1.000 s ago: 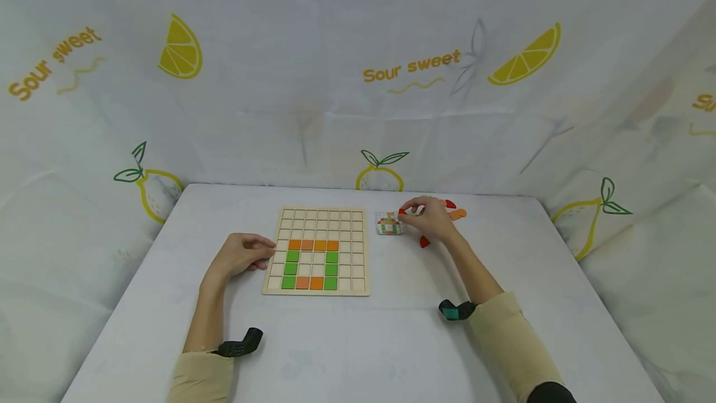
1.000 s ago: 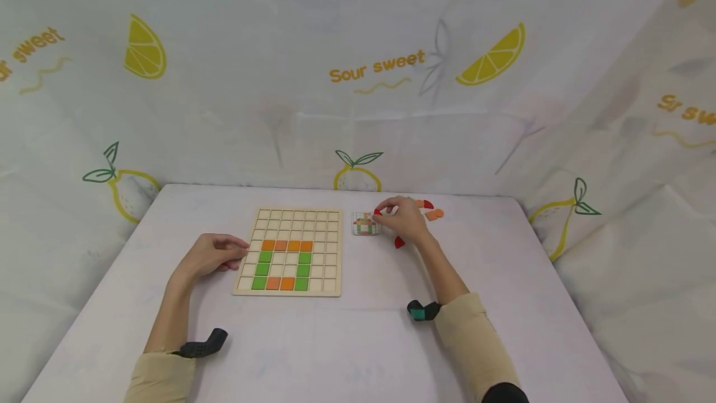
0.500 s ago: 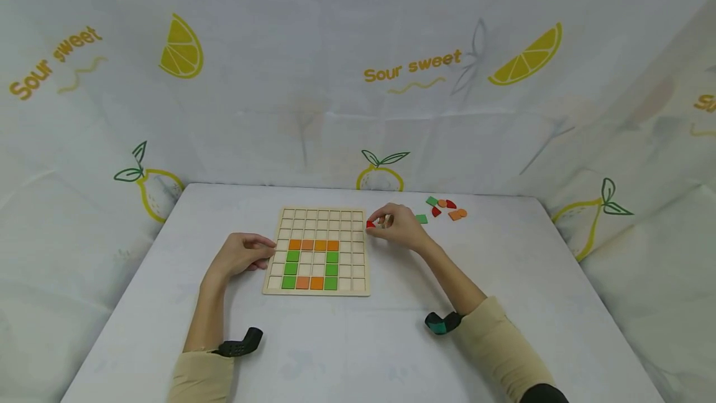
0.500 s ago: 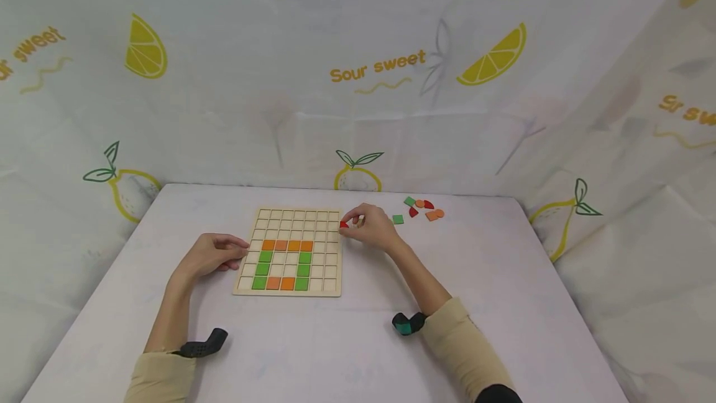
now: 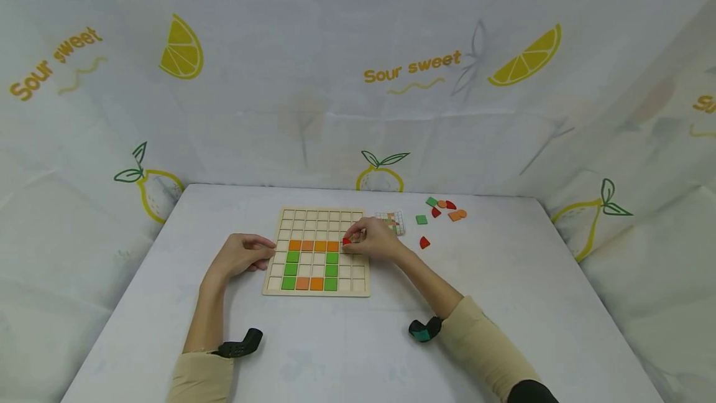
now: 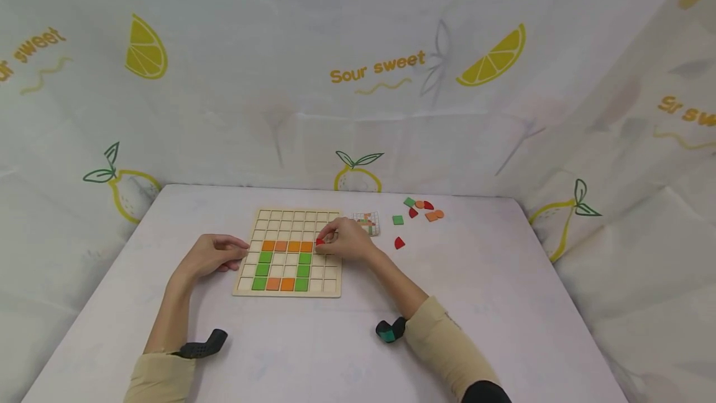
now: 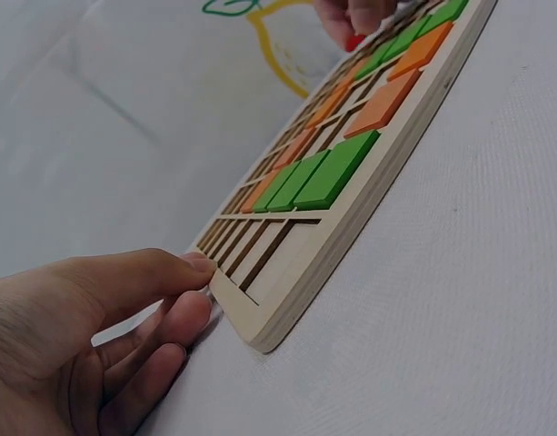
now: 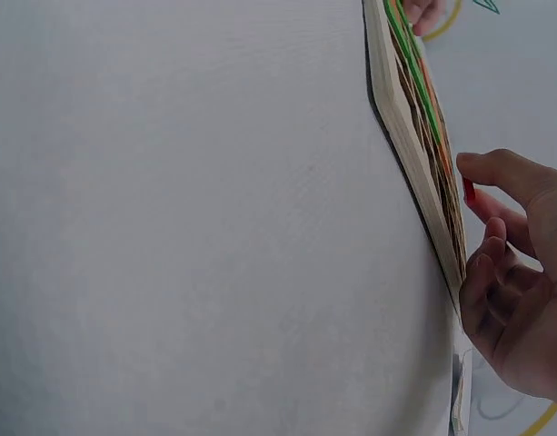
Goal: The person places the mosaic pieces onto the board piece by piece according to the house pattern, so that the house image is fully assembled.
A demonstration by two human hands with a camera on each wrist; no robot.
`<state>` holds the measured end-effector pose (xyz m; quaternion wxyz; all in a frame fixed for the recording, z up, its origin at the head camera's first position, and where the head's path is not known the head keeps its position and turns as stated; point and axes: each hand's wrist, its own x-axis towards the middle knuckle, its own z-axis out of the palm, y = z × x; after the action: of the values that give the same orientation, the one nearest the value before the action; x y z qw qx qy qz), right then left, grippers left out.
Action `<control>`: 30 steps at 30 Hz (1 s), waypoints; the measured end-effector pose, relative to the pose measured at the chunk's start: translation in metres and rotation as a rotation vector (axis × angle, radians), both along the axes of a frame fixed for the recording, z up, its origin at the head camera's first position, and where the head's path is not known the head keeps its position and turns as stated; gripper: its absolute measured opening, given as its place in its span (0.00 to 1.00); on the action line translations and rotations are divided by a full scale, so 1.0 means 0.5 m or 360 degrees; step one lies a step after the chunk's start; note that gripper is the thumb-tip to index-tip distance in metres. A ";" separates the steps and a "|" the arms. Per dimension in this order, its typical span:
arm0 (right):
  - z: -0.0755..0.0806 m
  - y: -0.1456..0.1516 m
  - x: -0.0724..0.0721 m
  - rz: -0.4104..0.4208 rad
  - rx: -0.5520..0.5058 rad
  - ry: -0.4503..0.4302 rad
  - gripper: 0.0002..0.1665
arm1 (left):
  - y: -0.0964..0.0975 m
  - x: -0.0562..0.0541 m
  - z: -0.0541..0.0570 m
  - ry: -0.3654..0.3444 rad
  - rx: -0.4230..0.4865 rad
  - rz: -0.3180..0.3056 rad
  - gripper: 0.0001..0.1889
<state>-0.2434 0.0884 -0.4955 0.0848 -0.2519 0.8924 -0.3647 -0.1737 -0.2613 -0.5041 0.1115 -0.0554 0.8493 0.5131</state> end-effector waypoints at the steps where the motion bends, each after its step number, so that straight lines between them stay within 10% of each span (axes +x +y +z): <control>1: 0.000 -0.003 0.002 -0.0002 0.0010 -0.0006 0.13 | 0.000 0.000 0.000 -0.0002 0.0002 0.0001 0.16; 30: 0.018 -0.011 0.025 -0.0020 0.0077 -0.0021 0.11 | 0.003 0.001 0.001 -0.0025 0.0006 0.0015 0.18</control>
<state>-0.2310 0.0829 -0.4863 0.0943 -0.2420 0.9019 -0.3452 -0.1733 -0.2600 -0.5038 0.1159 -0.0633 0.8471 0.5147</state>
